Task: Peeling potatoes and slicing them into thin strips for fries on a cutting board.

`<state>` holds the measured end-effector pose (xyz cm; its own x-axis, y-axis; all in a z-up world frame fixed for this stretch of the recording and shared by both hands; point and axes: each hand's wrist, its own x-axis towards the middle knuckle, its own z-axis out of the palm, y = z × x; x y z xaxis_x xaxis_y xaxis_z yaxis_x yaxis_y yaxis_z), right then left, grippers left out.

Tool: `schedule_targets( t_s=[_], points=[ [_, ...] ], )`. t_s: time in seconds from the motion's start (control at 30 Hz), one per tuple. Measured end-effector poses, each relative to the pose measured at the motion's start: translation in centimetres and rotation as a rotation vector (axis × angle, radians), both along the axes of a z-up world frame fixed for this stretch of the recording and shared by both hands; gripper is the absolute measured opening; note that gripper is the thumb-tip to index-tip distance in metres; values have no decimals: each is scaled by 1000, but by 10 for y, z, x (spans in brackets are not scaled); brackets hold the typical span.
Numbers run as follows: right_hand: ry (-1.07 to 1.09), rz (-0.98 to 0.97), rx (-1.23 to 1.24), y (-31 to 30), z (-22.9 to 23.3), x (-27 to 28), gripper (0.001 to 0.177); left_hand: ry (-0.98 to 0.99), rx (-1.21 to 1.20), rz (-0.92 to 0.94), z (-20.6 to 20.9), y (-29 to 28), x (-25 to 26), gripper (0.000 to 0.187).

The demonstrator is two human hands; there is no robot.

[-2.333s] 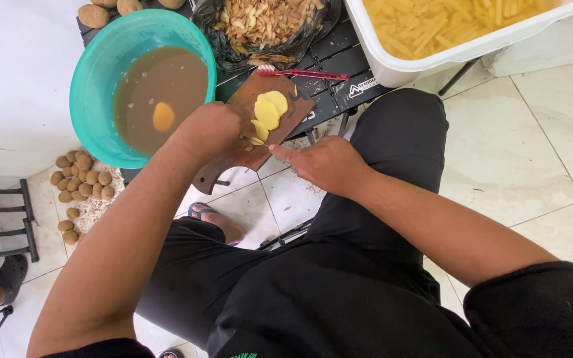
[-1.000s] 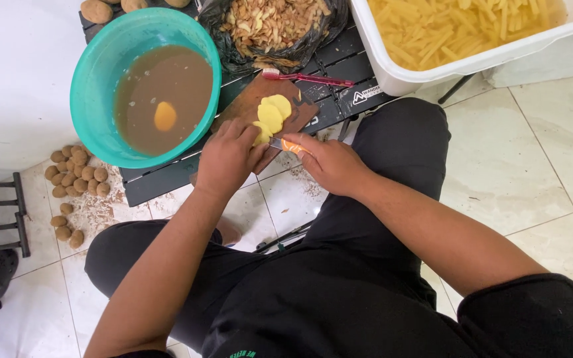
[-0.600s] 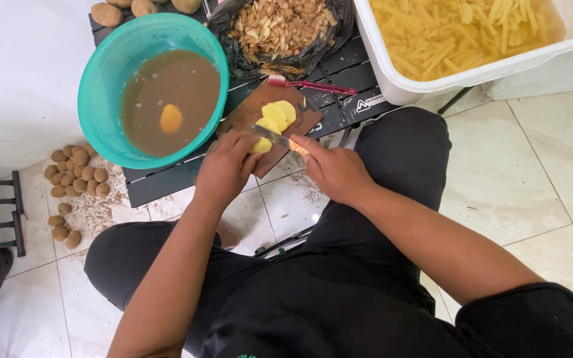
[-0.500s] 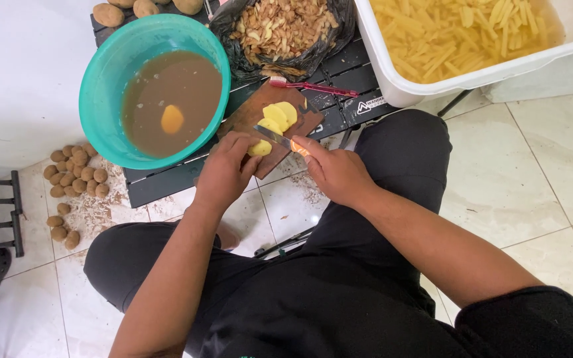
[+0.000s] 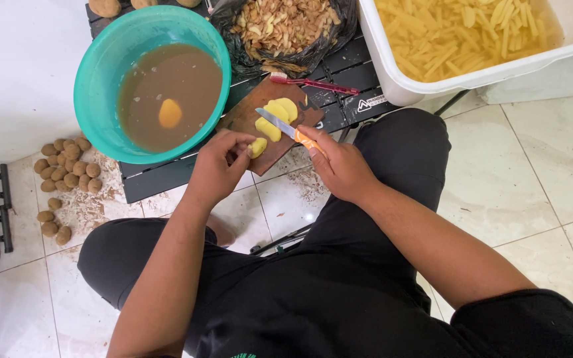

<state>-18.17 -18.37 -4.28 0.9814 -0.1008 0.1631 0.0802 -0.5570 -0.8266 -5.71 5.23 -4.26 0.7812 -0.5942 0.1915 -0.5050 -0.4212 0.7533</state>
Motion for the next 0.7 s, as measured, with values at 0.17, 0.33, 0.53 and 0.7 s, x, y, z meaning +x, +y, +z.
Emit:
schedule_targets(
  t_s=[0.17,0.33,0.53,0.7],
  points=[
    [-16,18,-57,0,-8,-1,47,-25,161,123,5,8,-6,26],
    [-11,61,-204,4,-11,-6,49,-277,403,42,13,3,-14,41],
    [47,148,-463,17,-13,-11,54,-348,455,63,-18,-3,-12,31],
    [152,103,-494,31,-29,-6,54,-214,546,293,-38,-12,-14,27]
  ],
)
